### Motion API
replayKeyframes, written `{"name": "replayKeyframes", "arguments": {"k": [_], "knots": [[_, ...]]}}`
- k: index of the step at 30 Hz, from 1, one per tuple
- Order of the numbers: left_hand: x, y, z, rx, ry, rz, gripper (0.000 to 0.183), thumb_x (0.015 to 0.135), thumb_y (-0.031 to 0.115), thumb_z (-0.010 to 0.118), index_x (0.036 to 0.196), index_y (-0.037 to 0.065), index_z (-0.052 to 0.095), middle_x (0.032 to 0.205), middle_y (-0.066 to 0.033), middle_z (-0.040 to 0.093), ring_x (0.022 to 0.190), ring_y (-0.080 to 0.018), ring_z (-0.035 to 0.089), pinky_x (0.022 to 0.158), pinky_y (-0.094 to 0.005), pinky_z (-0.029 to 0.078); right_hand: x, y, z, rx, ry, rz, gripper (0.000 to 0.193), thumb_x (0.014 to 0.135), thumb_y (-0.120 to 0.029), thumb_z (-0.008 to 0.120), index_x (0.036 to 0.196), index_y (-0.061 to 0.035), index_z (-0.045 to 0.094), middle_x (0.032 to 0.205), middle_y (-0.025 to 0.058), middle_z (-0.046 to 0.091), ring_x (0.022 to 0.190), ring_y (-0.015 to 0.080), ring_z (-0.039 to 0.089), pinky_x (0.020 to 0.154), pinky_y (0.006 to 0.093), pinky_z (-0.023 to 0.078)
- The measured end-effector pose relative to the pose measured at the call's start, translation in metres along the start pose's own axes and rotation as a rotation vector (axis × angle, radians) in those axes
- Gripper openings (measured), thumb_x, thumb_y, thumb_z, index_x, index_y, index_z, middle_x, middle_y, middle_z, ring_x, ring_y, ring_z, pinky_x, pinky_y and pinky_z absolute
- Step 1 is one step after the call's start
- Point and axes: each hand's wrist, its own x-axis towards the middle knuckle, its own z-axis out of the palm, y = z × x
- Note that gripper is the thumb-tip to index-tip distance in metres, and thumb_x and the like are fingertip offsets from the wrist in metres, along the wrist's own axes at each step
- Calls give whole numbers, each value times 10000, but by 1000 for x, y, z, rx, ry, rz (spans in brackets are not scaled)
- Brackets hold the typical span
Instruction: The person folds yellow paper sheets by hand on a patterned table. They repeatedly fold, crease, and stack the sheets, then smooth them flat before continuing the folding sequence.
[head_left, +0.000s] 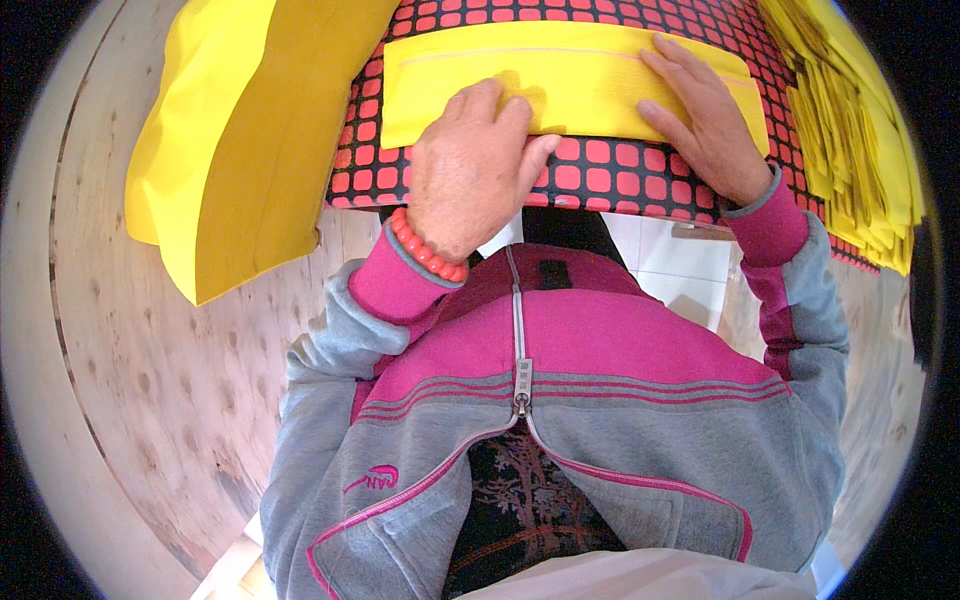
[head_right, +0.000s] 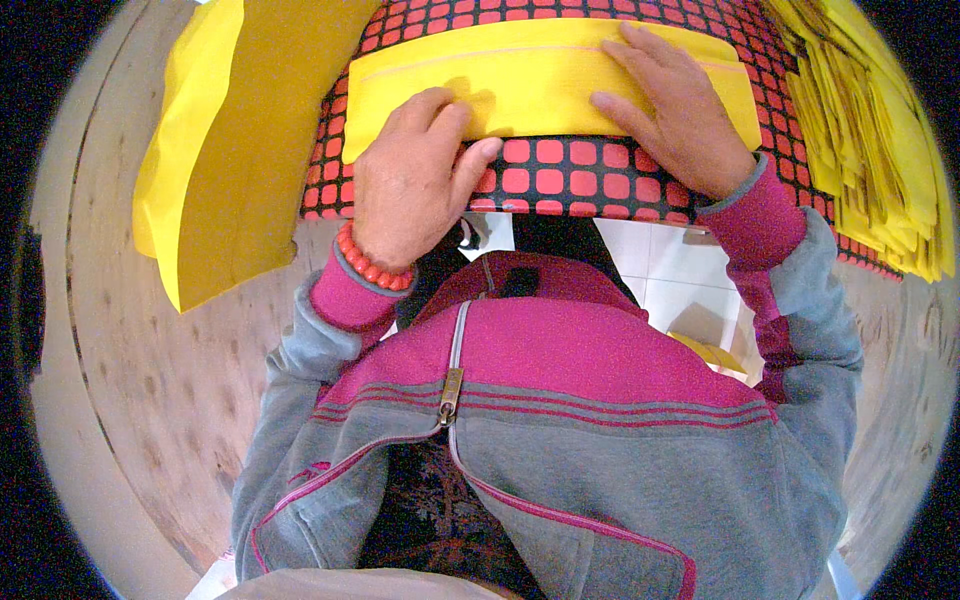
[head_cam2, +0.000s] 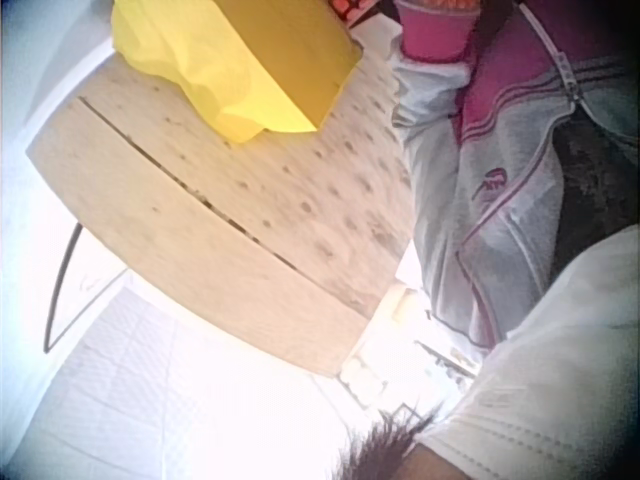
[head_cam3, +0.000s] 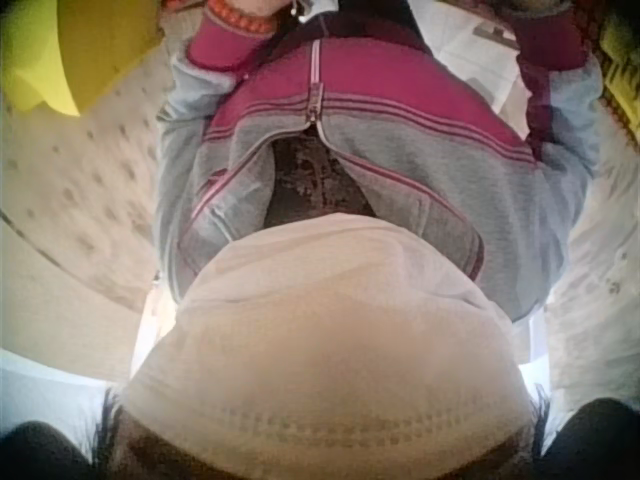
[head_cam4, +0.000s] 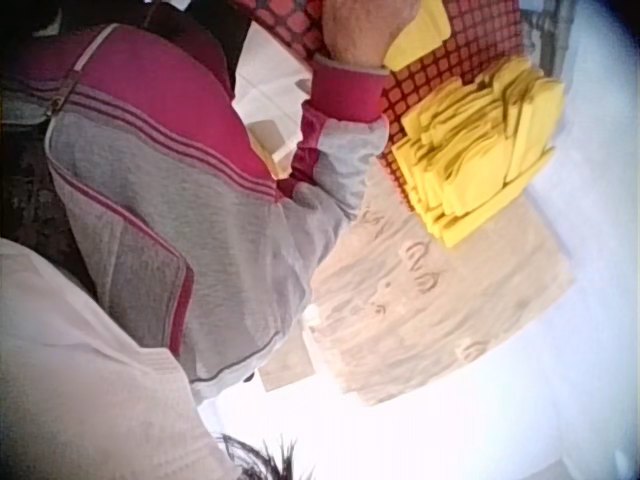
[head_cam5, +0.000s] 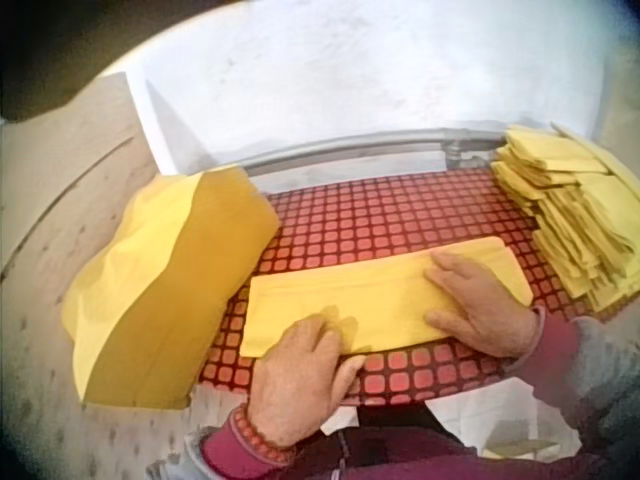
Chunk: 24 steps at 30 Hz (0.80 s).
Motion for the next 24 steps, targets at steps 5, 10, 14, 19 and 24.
{"name": "replayKeyframes", "arguments": {"k": [5,10,14,19,24], "knots": [[-13,-10,-11,141,3,-35,285,831,306,747,869,55,617,905,-120,572,845,-321,594,695,-436,517,-4,-4,-5,10,26,-1,627,892,-403,724,1350,-5,566,1455,246,503,1345,395,481,1141,448,368],[-26,-12,-22,205,41,-66,284,822,298,758,872,55,619,910,-122,586,853,-326,602,698,-429,518,-3,-1,-3,45,44,-38,681,850,-432,761,1337,5,572,1435,257,517,1335,403,488,1138,455,372],[-30,-7,-37,174,-16,-161,288,836,293,758,861,37,629,926,-139,626,826,-342,631,703,-441,525,-5,3,0,47,57,-72,692,840,-439,767,1333,7,574,1434,259,518,1333,402,491,1136,457,373],[28,16,-11,-32,134,108,332,881,339,698,910,9,679,917,-169,655,849,-356,653,748,-454,532,-11,-2,-8,11,54,-44,689,830,-410,784,1337,6,572,1440,250,517,1329,393,500,1129,451,385],[80,50,57,67,-34,221,510,945,489,562,1184,51,664,1199,-192,615,1174,-340,569,1006,-528,417,-17,-16,-13,105,40,-29,674,825,-360,797,1349,-5,564,1442,241,516,1336,386,499,1127,448,390]]}}
